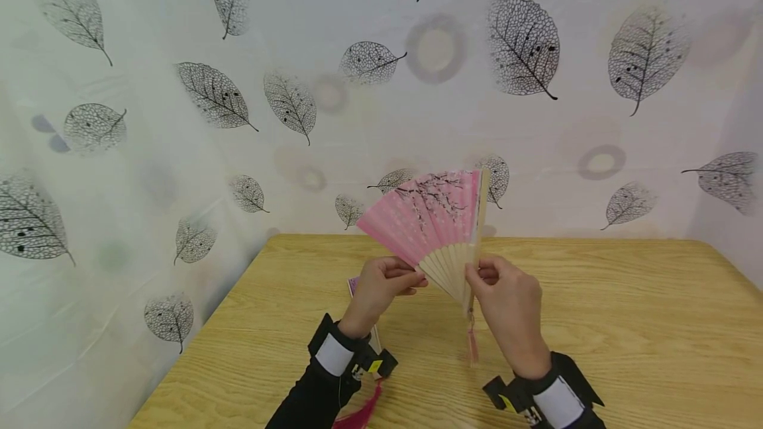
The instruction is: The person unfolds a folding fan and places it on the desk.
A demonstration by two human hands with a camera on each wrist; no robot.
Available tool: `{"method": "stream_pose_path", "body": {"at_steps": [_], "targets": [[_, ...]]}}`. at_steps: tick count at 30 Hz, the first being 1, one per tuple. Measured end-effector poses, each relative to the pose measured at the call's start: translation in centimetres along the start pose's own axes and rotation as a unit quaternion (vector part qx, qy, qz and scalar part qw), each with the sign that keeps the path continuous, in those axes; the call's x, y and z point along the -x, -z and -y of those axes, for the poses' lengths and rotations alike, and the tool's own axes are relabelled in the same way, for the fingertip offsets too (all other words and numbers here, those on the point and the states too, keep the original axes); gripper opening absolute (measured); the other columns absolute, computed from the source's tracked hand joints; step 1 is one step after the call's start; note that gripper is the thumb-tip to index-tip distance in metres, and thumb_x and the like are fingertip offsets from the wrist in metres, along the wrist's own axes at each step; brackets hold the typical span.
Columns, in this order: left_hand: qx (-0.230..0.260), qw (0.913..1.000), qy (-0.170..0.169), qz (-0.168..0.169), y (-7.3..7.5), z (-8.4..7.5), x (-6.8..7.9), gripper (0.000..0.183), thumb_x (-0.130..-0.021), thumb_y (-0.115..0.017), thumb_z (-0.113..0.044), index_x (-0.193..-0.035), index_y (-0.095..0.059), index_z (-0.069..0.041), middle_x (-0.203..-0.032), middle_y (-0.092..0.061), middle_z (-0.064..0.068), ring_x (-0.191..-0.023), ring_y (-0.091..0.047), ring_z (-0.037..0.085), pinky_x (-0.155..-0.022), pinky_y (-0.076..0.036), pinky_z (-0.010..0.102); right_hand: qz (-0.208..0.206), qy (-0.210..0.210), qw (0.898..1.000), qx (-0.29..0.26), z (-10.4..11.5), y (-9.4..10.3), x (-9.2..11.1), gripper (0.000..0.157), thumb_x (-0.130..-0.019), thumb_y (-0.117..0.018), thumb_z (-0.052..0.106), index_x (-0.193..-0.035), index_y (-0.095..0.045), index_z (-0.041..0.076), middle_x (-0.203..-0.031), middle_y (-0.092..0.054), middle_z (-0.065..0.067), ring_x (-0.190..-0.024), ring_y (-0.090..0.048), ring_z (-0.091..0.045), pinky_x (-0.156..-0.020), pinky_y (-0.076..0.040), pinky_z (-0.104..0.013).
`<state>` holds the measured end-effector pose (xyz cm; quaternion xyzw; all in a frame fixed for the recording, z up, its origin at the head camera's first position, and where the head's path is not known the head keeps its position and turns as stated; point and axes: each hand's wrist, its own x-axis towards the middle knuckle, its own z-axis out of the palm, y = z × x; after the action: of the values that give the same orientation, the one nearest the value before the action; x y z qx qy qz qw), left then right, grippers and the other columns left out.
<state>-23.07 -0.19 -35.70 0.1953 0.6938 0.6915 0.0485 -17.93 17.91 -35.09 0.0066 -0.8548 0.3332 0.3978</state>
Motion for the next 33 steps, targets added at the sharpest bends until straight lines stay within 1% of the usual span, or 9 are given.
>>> {"method": "stream_pose_path", "body": {"at_steps": [7,15,19,22,26,33], "targets": [[0.003,1.0,0.002,-0.004,0.02,-0.06,0.08,0.022,-0.077,-0.066,-0.017,-0.088,-0.065,0.002,-0.085,-0.068,0.021,-0.075,-0.064,0.02,-0.067,-0.056,0.029,0.0,-0.007,1.0,0.008,-0.13,0.2,-0.13,0.021,-0.073,-0.07,0.018,-0.074,-0.066,-0.002,-0.062,-0.066,-0.013,-0.053,-0.058,-0.019,-0.039,-0.042,-0.027],[0.006,1.0,0.001,-0.003,0.04,-0.21,0.13,0.023,-0.078,-0.065,-0.015,-0.089,-0.064,0.004,-0.085,-0.067,0.022,-0.075,-0.064,0.02,-0.067,-0.056,0.03,0.006,-0.016,1.0,0.001,-0.09,0.33,-0.28,0.022,-0.074,-0.069,0.019,-0.075,-0.066,-0.002,-0.063,-0.066,-0.014,-0.053,-0.058,-0.018,-0.038,-0.04,-0.025],[0.006,1.0,0.002,-0.005,0.13,-0.18,0.12,0.022,-0.078,-0.065,-0.015,-0.089,-0.065,0.003,-0.085,-0.068,0.021,-0.076,-0.064,0.02,-0.067,-0.056,0.03,0.002,-0.019,1.0,0.003,-0.17,0.36,-0.32,0.022,-0.074,-0.069,0.02,-0.075,-0.067,-0.002,-0.063,-0.066,-0.013,-0.053,-0.058,-0.018,-0.039,-0.041,-0.025],[0.007,0.9999,0.003,-0.008,0.21,-0.13,0.07,0.021,-0.078,-0.065,-0.016,-0.089,-0.065,0.002,-0.086,-0.068,0.02,-0.076,-0.064,0.02,-0.069,-0.056,0.032,0.001,-0.024,1.0,0.005,-0.27,0.38,-0.38,0.023,-0.074,-0.069,0.021,-0.075,-0.067,-0.002,-0.063,-0.066,-0.013,-0.053,-0.057,-0.018,-0.038,-0.04,-0.025],[0.007,0.9999,0.003,-0.009,0.27,-0.09,0.02,0.022,-0.078,-0.065,-0.016,-0.091,-0.064,0.003,-0.086,-0.068,0.021,-0.076,-0.064,0.02,-0.07,-0.056,0.034,0.006,-0.034,0.999,0.007,-0.29,0.43,-0.44,0.024,-0.074,-0.069,0.022,-0.075,-0.067,-0.001,-0.063,-0.066,-0.013,-0.053,-0.057,-0.017,-0.039,-0.039,-0.025],[0.006,0.9999,0.006,-0.01,0.3,-0.2,-0.09,0.023,-0.079,-0.064,-0.015,-0.092,-0.064,0.004,-0.087,-0.067,0.021,-0.076,-0.064,0.02,-0.069,-0.056,0.032,0.006,-0.038,0.999,0.005,-0.2,0.47,-0.55,0.024,-0.074,-0.069,0.023,-0.075,-0.066,-0.001,-0.063,-0.066,-0.014,-0.052,-0.057,-0.016,-0.039,-0.039,-0.025]]}}
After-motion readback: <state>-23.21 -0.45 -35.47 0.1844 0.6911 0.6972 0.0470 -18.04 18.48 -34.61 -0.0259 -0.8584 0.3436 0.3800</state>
